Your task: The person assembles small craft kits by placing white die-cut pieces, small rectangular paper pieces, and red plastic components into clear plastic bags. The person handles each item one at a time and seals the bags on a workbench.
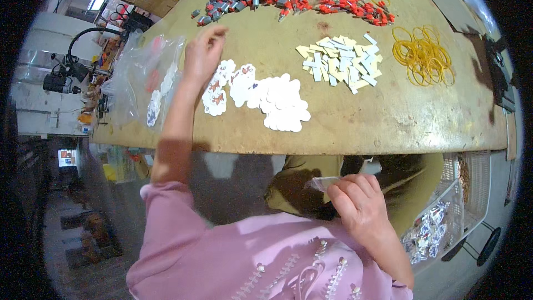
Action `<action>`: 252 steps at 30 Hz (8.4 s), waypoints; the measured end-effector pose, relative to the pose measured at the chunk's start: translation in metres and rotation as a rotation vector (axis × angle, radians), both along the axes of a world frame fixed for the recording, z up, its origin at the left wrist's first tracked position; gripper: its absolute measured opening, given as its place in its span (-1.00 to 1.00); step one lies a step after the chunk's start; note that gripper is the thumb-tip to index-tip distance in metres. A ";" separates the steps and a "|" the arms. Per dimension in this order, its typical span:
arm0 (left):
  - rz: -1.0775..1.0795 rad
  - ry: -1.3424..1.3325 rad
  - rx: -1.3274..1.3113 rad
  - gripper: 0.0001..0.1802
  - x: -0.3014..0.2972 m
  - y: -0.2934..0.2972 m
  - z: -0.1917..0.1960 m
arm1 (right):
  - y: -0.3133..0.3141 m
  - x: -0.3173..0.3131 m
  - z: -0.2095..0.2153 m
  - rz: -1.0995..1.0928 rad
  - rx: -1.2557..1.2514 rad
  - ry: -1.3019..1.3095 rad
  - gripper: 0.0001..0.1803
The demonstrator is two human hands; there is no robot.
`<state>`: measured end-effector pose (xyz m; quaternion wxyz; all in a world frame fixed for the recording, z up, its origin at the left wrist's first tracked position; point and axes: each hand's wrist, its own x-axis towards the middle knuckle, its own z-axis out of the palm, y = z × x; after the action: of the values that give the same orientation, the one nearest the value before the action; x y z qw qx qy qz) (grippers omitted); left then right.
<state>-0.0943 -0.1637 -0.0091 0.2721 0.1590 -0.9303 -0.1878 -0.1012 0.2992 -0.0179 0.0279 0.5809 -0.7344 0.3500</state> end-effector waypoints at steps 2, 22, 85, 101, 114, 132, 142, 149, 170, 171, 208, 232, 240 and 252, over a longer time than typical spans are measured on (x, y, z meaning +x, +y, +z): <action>0.075 -0.005 -0.020 -0.69 -0.024 -0.042 -0.008 | 0.001 0.002 0.000 0.012 0.018 -0.035 -0.68; 0.209 -0.356 -0.204 -0.61 -0.021 -0.089 -0.018 | -0.002 -0.008 0.007 -0.102 -0.088 -0.145 -0.73; -0.539 -0.240 0.791 -0.87 0.043 0.263 0.049 | 0.055 -0.014 0.013 -0.193 -0.251 0.072 -0.76; -0.588 -0.367 1.715 -0.61 0.062 0.300 -0.010 | 0.074 0.012 -0.012 -0.099 -0.248 0.290 -0.83; -0.510 -0.442 2.063 -0.79 0.067 0.295 -0.038 | 0.069 0.010 0.001 -0.022 -0.235 0.206 -0.78; -0.581 -0.570 1.880 -0.68 0.065 0.287 -0.058 | 0.063 0.006 -0.006 0.111 -0.200 0.239 -0.88; -0.604 -0.736 1.782 -0.79 0.070 0.283 -0.062 | 0.067 0.007 -0.001 0.015 -0.176 0.135 -0.70; -0.491 -0.538 1.514 -0.74 0.075 0.291 -0.088 | 0.066 0.011 0.017 -0.113 -0.006 0.031 -0.65; -0.494 -0.303 0.233 -0.87 -0.045 0.184 0.013 | 0.072 0.006 -0.019 -0.266 0.019 -0.179 -0.75; -0.503 -0.340 0.268 -0.87 -0.043 0.186 0.015 | 0.074 0.005 -0.021 -0.273 0.014 -0.177 -0.75; -0.322 -0.350 0.367 -0.83 -0.052 0.196 0.009 | 0.057 -0.003 -0.019 -0.248 -0.045 -0.188 -0.73; -0.592 -0.061 -0.258 -0.88 -0.043 0.189 0.008 | 0.055 0.003 -0.025 -0.247 -0.025 -0.165 -0.75; -0.520 -0.275 0.315 -0.89 -0.048 0.172 0.008 | 0.055 0.002 -0.024 -0.270 -0.041 -0.166 -0.77; -0.343 -0.170 0.635 -0.89 -0.022 0.213 0.023 | 0.058 0.000 -0.017 -0.292 -0.049 -0.101 -0.76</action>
<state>-0.1166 0.0492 0.0142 0.0957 0.0924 -0.8581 -0.4960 -0.1014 0.3572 -0.0348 0.0556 0.4488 -0.8027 0.3889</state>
